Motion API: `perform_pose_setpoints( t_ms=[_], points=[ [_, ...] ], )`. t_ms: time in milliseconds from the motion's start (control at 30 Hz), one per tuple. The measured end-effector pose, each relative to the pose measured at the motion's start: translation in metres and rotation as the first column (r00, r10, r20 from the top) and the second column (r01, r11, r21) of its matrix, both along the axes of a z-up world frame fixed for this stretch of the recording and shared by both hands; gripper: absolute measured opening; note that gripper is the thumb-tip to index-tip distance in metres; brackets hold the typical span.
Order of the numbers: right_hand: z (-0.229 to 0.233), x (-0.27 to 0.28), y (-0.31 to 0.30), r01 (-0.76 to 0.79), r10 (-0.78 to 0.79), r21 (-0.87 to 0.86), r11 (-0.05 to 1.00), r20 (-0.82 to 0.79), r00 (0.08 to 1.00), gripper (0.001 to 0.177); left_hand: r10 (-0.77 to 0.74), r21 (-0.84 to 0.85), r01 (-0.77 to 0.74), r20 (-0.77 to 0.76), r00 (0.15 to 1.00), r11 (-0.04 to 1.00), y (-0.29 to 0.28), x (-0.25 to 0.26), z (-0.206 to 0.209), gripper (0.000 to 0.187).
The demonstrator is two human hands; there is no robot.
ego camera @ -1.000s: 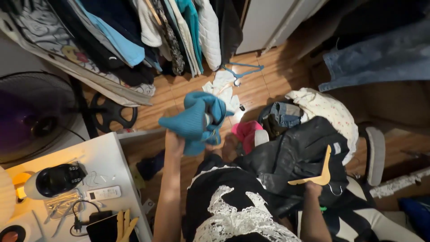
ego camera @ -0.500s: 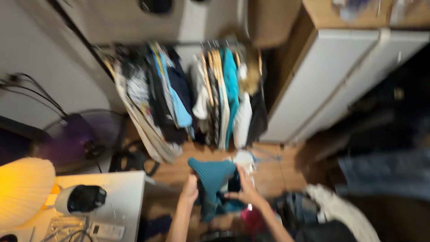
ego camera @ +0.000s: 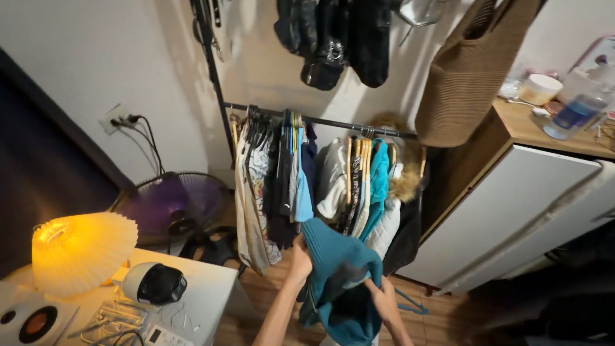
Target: The person is picking up various items of clothing, placing them on hangers, and hanging them on a garment rack.
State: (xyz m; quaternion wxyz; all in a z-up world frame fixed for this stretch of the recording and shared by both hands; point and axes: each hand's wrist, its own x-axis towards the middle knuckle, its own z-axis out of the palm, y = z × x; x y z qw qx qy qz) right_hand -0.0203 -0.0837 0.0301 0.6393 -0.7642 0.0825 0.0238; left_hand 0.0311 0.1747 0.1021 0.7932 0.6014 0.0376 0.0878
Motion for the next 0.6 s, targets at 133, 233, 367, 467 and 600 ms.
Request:
perform_pose_setpoints(
  t_ms=[133,233,367,467,600],
  points=[
    [0.023,0.016,0.013,0.111,-0.116,0.364,0.925,-0.008,0.993,0.025,0.244,-0.128,-0.271,-0.192,0.950,0.954,0.006,0.004,0.023,0.040],
    [0.131,0.007,0.051,0.257,-0.218,0.432,0.864,-0.138,0.966,0.026,-0.019,-0.632,-0.192,-0.311,0.950,0.751,-0.001,0.005,-0.046,0.054],
    [0.134,0.017,0.050,0.257,-0.230,0.495,0.830,-0.116,0.966,0.028,-0.008,-0.306,-0.039,-0.152,0.988,0.951,-0.026,-0.038,-0.017,0.059],
    [0.140,0.017,0.042,0.235,-0.185,0.525,0.818,-0.148,0.972,0.028,-0.097,0.263,0.072,0.085,0.992,0.962,-0.036,-0.047,-0.030,0.078],
    [0.136,0.016,0.030,0.126,-0.091,0.371,0.920,-0.110,0.990,0.029,0.032,0.388,0.026,-0.143,0.989,0.921,-0.006,-0.026,-0.047,0.037]
  ],
)
